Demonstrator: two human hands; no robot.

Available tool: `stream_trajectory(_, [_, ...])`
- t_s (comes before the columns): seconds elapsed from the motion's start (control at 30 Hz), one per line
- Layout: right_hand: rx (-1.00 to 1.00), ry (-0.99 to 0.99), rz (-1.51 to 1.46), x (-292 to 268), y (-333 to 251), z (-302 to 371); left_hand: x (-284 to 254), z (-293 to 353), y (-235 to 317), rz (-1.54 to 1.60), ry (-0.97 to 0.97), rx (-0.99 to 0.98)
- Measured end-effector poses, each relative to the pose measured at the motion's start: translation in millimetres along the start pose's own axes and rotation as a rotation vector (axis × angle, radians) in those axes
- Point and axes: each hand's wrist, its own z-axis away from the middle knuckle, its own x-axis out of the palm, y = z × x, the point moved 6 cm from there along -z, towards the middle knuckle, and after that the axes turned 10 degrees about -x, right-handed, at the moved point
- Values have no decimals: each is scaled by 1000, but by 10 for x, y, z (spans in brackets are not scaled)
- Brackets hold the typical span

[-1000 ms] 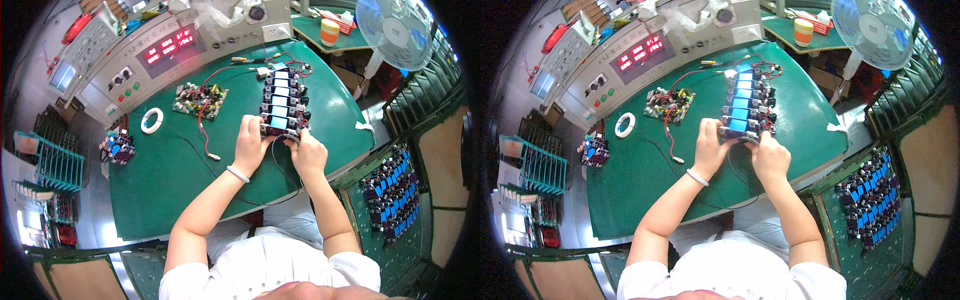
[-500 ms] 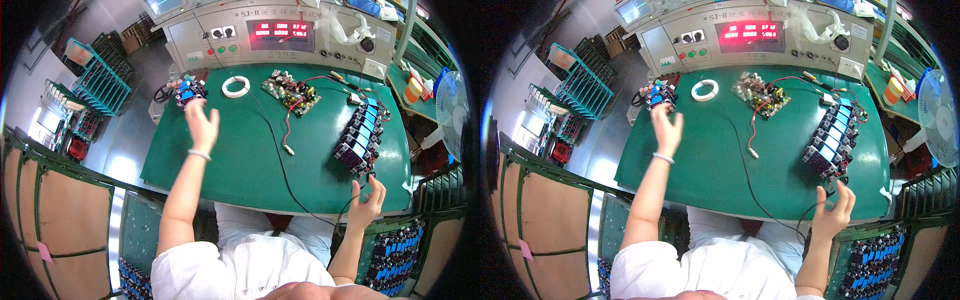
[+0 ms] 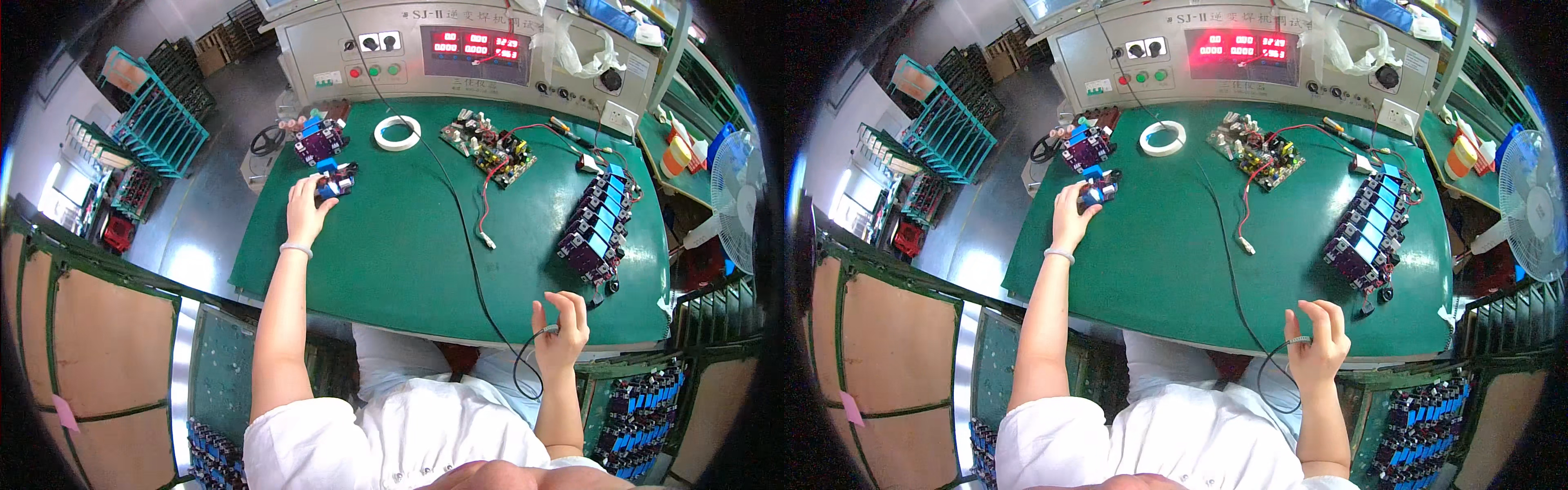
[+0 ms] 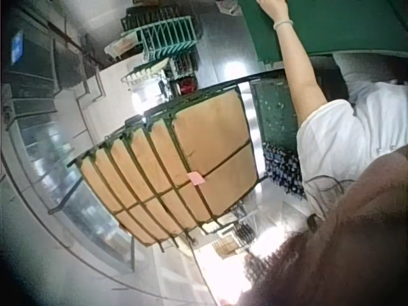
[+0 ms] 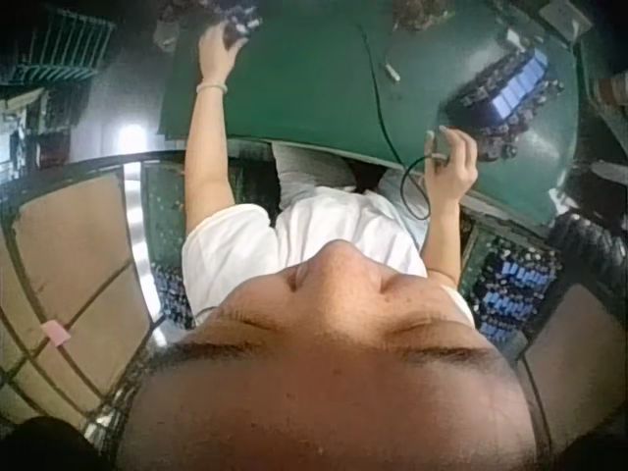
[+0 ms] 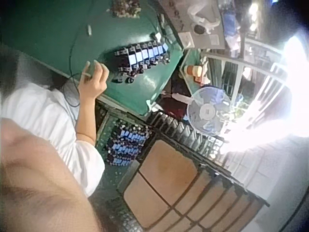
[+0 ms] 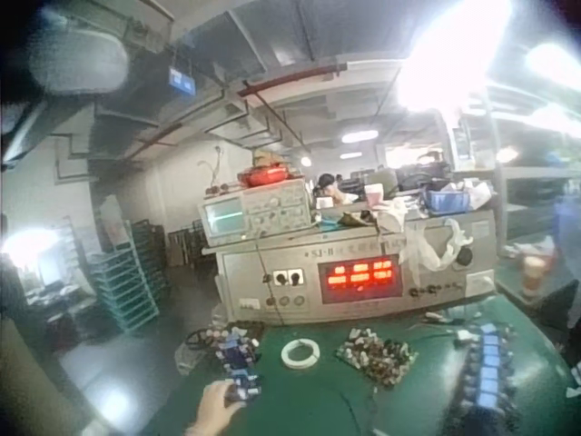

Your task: Testing and organizing circuit board components at a workbench.

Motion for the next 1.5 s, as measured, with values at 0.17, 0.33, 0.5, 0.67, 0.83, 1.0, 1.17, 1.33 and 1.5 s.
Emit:
stream_trajectory(0.17, [6,-72,-27,97,-37,-15,-16,14,-45,68,-5,-2])
stream_trajectory(0.33, [7,-105,-34,130,-3,-10,-35,200,513,295,-226,104])
stream_trajectory(0.5, [-24,-142,-129,185,61,-49,-8,606,1577,474,-542,473])
stream_trajectory(0.67, [21,-410,-199,242,63,-308,276,1073,2394,669,-1005,671])
stream_trajectory(0.83, [-118,-573,-132,314,220,-177,548,1162,2792,764,-1148,786])
stream_trajectory(1.0, [-43,-514,-61,343,315,-50,776,925,2672,604,-791,598])
stream_trajectory(1.17, [6,-405,-21,474,308,-15,905,885,2378,344,-803,689])
stream_trajectory(1.33, [20,-425,18,799,123,-195,831,658,2128,477,-867,577])
stream_trajectory(1.5, [-23,-527,24,926,83,-434,820,556,2039,537,-865,528])
